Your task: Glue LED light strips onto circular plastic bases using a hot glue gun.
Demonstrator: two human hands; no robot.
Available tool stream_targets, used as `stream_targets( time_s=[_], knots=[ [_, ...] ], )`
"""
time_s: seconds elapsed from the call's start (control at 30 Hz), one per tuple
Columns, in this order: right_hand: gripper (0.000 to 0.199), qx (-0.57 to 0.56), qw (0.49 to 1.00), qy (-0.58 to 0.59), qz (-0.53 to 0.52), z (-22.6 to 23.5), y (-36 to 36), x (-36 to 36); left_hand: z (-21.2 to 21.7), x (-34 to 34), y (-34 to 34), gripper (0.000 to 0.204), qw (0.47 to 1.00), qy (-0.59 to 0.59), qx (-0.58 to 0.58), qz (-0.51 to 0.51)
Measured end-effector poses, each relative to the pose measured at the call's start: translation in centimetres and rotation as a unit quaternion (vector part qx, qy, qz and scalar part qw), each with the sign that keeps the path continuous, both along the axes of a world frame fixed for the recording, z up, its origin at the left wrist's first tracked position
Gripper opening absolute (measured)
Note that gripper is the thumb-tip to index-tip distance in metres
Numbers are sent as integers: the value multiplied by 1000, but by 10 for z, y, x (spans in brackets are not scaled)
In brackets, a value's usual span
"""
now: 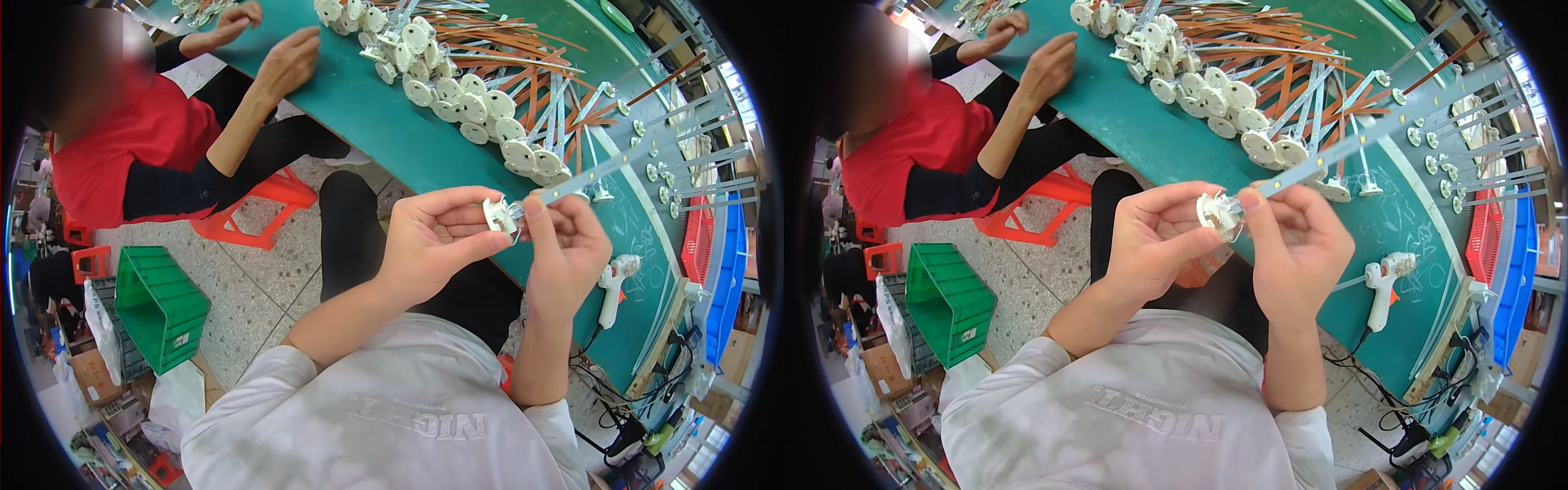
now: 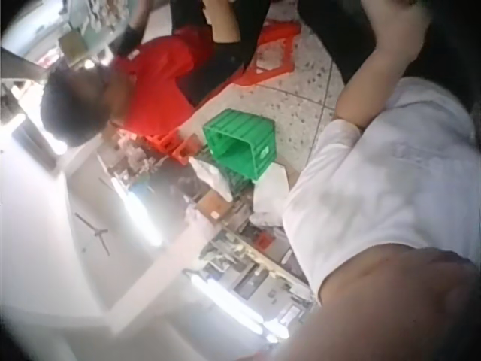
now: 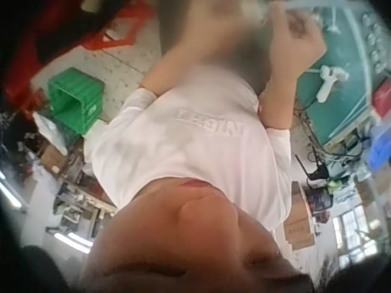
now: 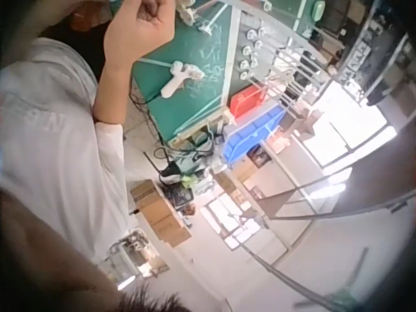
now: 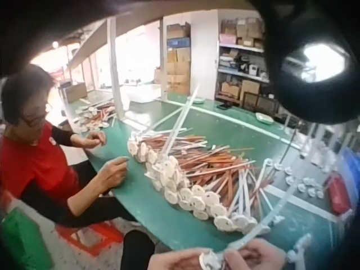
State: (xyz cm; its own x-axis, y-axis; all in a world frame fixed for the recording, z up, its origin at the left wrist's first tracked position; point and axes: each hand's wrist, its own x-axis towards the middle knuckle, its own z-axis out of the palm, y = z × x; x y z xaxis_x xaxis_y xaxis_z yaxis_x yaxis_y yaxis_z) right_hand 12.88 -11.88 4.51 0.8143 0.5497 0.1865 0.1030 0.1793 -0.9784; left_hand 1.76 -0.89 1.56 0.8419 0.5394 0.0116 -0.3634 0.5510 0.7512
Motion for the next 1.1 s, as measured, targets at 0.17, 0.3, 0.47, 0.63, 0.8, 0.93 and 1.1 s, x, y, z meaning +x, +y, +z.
stream_targets(
  time_s=[0.17, 0.3, 0.47, 0.63, 0.8, 0.93, 1.1],
  knots=[
    [23, -236, 907, -272, -216, -11, -72, 26, -21, -16, 21, 46, 1000, -19, 4, 23],
    [40, -433, 766, -385, -279, -25, -152, 48, -42, -25, 44, 44, 996, -34, -16, 85],
    [68, -615, 694, -276, -252, -42, -184, 54, -50, -4, 61, 46, 995, -56, 33, 74],
    [57, -691, 660, -210, -209, -28, -174, 73, -51, 47, 83, 48, 987, -116, 107, -22],
    [33, -726, 576, -283, -246, -35, -168, 79, -74, 63, 94, 47, 982, -183, -14, -51],
    [26, -737, 572, -260, -247, -43, -173, 88, -85, 57, 94, 44, 964, -220, -129, -77],
    [24, -272, 904, -18, -330, -27, -166, 76, -73, 52, 95, 43, 975, -190, -92, -70]
  ],
)
